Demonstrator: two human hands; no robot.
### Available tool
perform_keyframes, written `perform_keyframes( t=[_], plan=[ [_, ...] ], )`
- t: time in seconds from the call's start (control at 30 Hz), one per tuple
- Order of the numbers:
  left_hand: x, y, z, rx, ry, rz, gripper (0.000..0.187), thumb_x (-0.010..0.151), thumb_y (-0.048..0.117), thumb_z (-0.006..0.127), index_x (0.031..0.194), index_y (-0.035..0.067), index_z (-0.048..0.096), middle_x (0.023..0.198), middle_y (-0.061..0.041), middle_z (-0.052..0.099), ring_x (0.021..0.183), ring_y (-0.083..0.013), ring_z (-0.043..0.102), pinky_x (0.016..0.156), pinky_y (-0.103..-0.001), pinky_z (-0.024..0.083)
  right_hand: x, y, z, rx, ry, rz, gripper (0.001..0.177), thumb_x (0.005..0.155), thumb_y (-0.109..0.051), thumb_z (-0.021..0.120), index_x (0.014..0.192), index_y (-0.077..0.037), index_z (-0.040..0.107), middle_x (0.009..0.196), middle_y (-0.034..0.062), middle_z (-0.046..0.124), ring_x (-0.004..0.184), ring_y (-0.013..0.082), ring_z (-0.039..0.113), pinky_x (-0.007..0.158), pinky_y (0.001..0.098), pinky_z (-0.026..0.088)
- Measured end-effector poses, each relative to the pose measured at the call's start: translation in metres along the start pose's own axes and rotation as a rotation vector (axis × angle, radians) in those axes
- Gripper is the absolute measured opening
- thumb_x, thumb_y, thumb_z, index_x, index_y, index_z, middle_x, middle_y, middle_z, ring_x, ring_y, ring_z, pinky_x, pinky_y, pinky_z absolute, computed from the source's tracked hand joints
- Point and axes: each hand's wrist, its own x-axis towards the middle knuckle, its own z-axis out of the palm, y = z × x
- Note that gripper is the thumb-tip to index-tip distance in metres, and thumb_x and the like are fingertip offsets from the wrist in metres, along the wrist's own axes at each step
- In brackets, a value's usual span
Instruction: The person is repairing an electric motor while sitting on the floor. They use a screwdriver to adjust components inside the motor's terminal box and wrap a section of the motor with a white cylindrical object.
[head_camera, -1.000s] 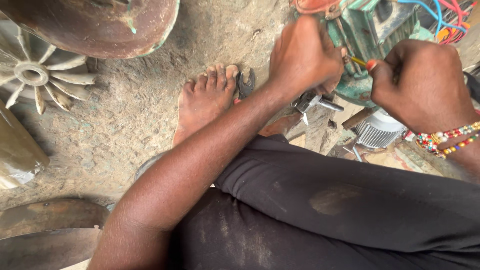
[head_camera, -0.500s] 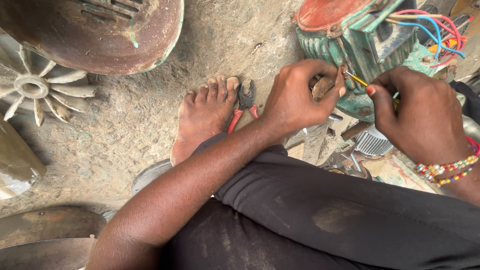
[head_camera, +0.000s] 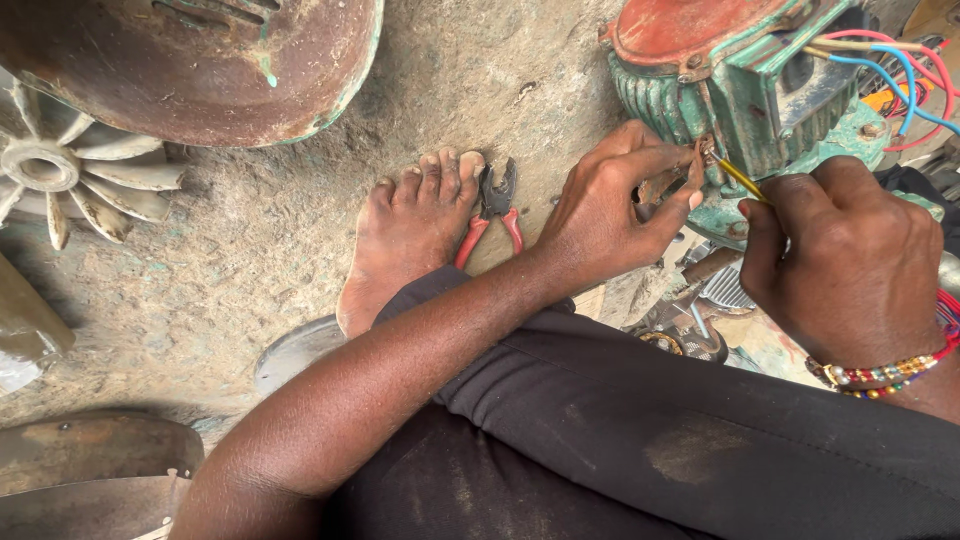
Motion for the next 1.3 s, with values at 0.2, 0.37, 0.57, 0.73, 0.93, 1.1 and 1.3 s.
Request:
perform_keyframes(
  t=[0.2,0.37,0.57,0.73,0.93,1.1,1.3],
  plan=[
    [-0.003,-0.006,0.005,-0.003,0.002,0.004,0.034,0.09,0.013,0.077,0.12,-0.003,0.07,0.099,-0.011,0.062,0.091,-0.0187,0.067,0.078,-0.035,0.058,0.007,0.008,0.006,0.234,-0.147,0.194,0.01,0.099,-0.005,0.071,0.099,0.004,0.073,0.069,0.019,0.067,0.059,0.0303,0.069,0.058,0.0399,0.055],
    [-0.01,0.002,-0.027,0.042,-0.078,-0.028,0.035,0.099,0.012,0.07,0.132,0.0,0.064,0.108,-0.01,0.065,0.091,-0.0165,0.068,0.077,-0.033,0.061,0.011,0.01,0.003,0.255,-0.123,0.113,0.011,0.096,-0.005,0.071,0.092,0.005,0.068,0.074,0.0176,0.067,0.064,0.0309,0.069,0.065,0.0405,0.055],
    [-0.009,0.012,-0.047,0.324,-0.198,0.109,0.043,0.102,0.029,0.063,0.141,0.01,0.059,0.116,-0.013,0.055,0.093,-0.0212,0.066,0.062,-0.034,0.06,0.017,-0.002,-0.006,0.17,-0.079,0.112,0.012,0.091,-0.005,0.074,0.085,0.005,0.072,0.069,0.0195,0.067,0.06,0.0326,0.068,0.058,0.0413,0.054],
    [0.008,0.015,-0.029,0.587,-0.189,0.252,0.054,0.093,0.037,0.069,0.138,0.009,0.058,0.117,-0.015,0.053,0.09,-0.0252,0.065,0.07,-0.04,0.059,0.015,0.001,-0.004,0.237,-0.094,0.154,0.013,0.095,-0.009,0.074,0.091,0.003,0.073,0.072,0.0184,0.068,0.062,0.0304,0.069,0.06,0.0399,0.054],
    [0.02,0.02,-0.034,0.762,-0.237,0.36,0.053,0.09,0.038,0.071,0.131,0.007,0.06,0.121,-0.019,0.054,0.088,-0.0276,0.065,0.07,-0.045,0.057,-0.001,0.008,0.003,0.242,-0.023,0.111,0.015,0.092,-0.01,0.077,0.097,0.004,0.075,0.074,0.0193,0.069,0.062,0.0312,0.068,0.059,0.0401,0.054],
    [0.023,0.019,-0.037,0.78,-0.272,0.36,0.051,0.091,0.037,0.071,0.131,0.007,0.061,0.119,-0.017,0.054,0.085,-0.0275,0.066,0.069,-0.045,0.057,-0.013,0.016,0.021,0.403,0.025,0.206,0.024,0.091,-0.012,0.084,0.104,0.005,0.074,0.073,0.0159,0.066,0.061,0.0216,0.066,0.059,0.0348,0.052],
    [0.021,0.009,-0.032,0.711,-0.257,0.35,0.046,0.095,0.034,0.069,0.131,0.006,0.061,0.119,-0.021,0.053,0.079,-0.0255,0.067,0.063,-0.041,0.057,-0.012,0.007,0.094,0.696,0.386,0.282,0.011,0.098,0.003,0.078,0.109,0.004,0.075,0.086,0.0115,0.071,0.068,0.0128,0.065,0.057,0.0271,0.047]
  ],
)
